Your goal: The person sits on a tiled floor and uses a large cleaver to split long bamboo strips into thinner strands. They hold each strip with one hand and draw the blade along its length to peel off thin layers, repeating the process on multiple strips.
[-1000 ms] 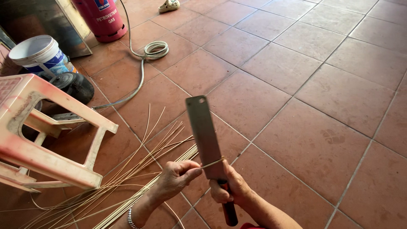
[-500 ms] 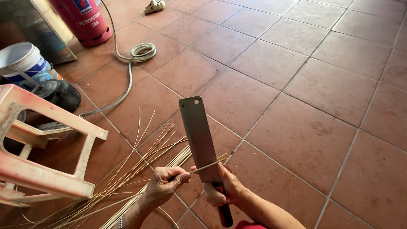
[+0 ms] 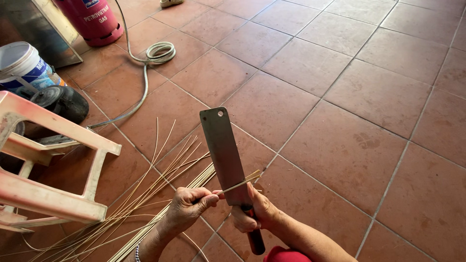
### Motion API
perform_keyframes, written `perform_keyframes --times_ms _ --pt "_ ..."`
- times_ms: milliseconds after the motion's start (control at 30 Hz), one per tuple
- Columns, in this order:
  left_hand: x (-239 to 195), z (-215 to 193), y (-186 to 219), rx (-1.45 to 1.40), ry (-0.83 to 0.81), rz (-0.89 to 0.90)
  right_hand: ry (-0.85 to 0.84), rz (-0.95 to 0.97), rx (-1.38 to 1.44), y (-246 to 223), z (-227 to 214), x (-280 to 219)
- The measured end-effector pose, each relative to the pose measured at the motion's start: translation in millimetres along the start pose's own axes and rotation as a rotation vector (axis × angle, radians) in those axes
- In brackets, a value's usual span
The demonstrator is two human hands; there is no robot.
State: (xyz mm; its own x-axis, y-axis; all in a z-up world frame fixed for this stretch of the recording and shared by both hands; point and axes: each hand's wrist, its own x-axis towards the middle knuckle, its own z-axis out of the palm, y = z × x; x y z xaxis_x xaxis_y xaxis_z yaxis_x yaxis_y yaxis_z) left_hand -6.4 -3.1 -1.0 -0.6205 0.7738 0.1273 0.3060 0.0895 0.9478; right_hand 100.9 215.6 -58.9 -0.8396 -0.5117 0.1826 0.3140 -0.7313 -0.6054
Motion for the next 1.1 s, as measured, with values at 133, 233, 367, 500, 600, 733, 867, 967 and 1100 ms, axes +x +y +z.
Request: perform_keyframes --times_ms 133,233,367,500,600,733,867,967,1100 --pt "1.5 2.4 1.8 0.066 -0.028 0.027 0.012 -0.006 -0.109 9.1 -10.1 -1.3" --pt "2.7 4.7 0.8 0.044 -0.023 0.077 0.01 0.018 -0.074 13.9 -22.0 0.3" --pt "3.0 4.3 1.7 0.076 0.003 0.094 -0.002 0.033 -0.019 16.7 -24.7 2.6" --pt "-2.8 -11.9 7.7 0.101 0.022 0.012 0.184 -0.062 -0.025 -3.2 -8.0 -3.8" --pt "-2.4 -13.0 6.0 0.104 0.001 -0.027 0.104 -0.123 -0.065 -13.0 2.1 -1.4" --pt "-1.5 -10.5 0.1 0.161 0.016 -0.051 -0.016 -0.125 -0.08 -12.4 2.9 1.6" --pt "0.2 -8.2 -2.0 0.173 -0.015 -0.048 -0.052 -0.087 -0.022 -5.3 -12.2 -3.6" --pt "-1.2 -6.6 -3.5 0.153 -0.021 -0.017 -0.071 -0.049 0.042 5.3 -25.5 -3.9" --pt "-1.5 -4.8 -6.2 0.107 -0.032 0.032 -0.153 -0.008 0.123 13.2 -34.1 -0.3"
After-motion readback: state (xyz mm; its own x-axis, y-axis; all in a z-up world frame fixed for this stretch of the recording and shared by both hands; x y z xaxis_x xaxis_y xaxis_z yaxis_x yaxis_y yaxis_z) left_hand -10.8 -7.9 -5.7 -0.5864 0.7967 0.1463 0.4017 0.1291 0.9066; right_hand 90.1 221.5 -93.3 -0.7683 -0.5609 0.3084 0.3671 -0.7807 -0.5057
